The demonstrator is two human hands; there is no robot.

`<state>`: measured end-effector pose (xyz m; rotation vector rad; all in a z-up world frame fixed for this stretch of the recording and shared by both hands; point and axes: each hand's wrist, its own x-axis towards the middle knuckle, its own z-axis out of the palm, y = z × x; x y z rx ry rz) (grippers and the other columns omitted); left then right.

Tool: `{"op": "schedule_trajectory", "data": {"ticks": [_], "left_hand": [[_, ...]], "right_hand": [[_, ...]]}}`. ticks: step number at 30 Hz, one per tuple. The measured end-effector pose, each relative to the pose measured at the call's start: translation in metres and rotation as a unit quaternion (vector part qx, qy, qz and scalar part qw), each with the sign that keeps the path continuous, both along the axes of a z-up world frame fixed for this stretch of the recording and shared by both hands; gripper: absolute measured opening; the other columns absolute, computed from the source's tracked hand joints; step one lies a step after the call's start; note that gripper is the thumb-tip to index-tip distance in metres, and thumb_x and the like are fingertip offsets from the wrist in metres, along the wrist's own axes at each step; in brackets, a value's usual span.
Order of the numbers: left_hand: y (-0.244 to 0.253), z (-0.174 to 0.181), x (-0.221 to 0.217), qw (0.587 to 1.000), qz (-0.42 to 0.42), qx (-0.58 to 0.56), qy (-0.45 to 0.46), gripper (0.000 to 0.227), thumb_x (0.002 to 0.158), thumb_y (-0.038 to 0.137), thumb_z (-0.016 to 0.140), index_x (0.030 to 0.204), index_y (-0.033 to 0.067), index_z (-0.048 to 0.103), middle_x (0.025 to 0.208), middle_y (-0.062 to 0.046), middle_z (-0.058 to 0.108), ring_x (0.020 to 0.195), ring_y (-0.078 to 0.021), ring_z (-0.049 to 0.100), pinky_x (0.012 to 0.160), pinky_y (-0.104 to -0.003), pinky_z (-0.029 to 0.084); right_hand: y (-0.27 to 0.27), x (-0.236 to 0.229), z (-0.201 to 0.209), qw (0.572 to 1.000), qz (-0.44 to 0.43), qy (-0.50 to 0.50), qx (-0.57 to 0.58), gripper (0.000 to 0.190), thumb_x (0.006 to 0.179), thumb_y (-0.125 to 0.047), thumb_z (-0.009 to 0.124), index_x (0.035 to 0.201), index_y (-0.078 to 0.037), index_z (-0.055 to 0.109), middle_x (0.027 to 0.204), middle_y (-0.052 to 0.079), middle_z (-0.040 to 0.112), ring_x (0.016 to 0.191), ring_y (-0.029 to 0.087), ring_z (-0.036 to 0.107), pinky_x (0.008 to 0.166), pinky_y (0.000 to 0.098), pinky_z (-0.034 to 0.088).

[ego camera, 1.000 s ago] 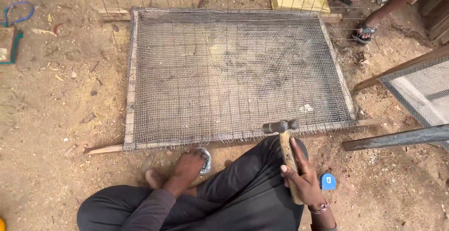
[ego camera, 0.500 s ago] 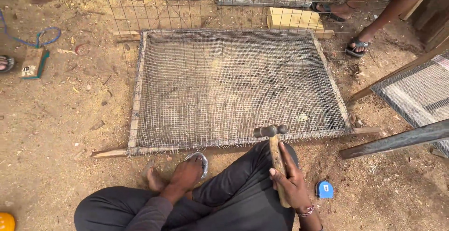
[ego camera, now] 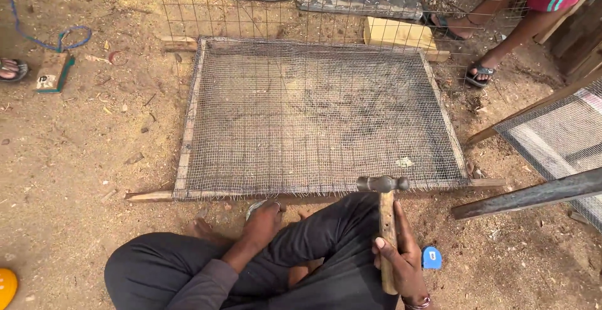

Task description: Attaching wire mesh to a wooden frame using nails and a hammer.

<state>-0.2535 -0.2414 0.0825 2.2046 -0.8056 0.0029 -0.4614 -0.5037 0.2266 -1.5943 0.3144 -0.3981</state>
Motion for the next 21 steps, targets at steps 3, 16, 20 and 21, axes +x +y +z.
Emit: {"op": "schedule_trajectory", "data": {"ticks": [3, 16, 20, 21], "left_hand": [[-0.006, -0.029, 0.006, 0.997, 0.036, -0.059, 0.026, 0.013, 0.092, 0.009, 0.064, 0.104, 0.0077, 0.068, 0.109, -0.015, 0.069, 0.103, -0.0393, 0.067, 0.088, -0.048, 0.055], [0.022, 0.003, 0.069, 0.913, 0.093, -0.205, 0.339, 0.022, 0.091, 0.012, 0.074, 0.109, -0.0003, 0.074, 0.083, -0.006, 0.074, 0.064, -0.0092, 0.068, 0.056, -0.026, 0.059], [0.032, 0.008, 0.083, 0.946, 0.058, -0.240, 0.210, 0.020, 0.097, 0.009, 0.067, 0.112, -0.0015, 0.074, 0.086, -0.005, 0.070, 0.069, -0.0067, 0.060, 0.060, -0.024, 0.053], [0.032, 0.013, 0.083, 0.945, 0.066, -0.239, 0.214, 0.020, 0.097, 0.009, 0.067, 0.112, -0.0015, 0.074, 0.086, -0.005, 0.070, 0.069, -0.0067, 0.060, 0.060, -0.024, 0.053]], "right_hand": [[-0.002, 0.006, 0.001, 1.000, -0.012, 0.013, 0.010, 0.088, 0.086, -0.013, 0.066, 0.163, -0.016, 0.024, 0.085, 0.009, 0.066, 0.065, 0.013, 0.064, 0.048, 0.0306, 0.056], [-0.006, 0.059, -0.011, 0.987, -0.042, 0.153, -0.023, 0.087, 0.086, -0.016, 0.066, 0.163, -0.023, 0.027, 0.084, 0.014, 0.068, 0.060, 0.018, 0.063, 0.050, 0.0335, 0.055], [-0.014, 0.067, -0.020, 0.984, -0.061, 0.167, -0.018, 0.089, 0.087, -0.010, 0.067, 0.167, -0.018, 0.029, 0.078, 0.023, 0.065, 0.057, 0.023, 0.062, 0.047, 0.0363, 0.052], [-0.015, 0.070, -0.020, 0.983, -0.054, 0.173, -0.018, 0.089, 0.087, -0.010, 0.067, 0.167, -0.018, 0.029, 0.078, 0.023, 0.065, 0.057, 0.023, 0.062, 0.047, 0.0363, 0.052]]}}
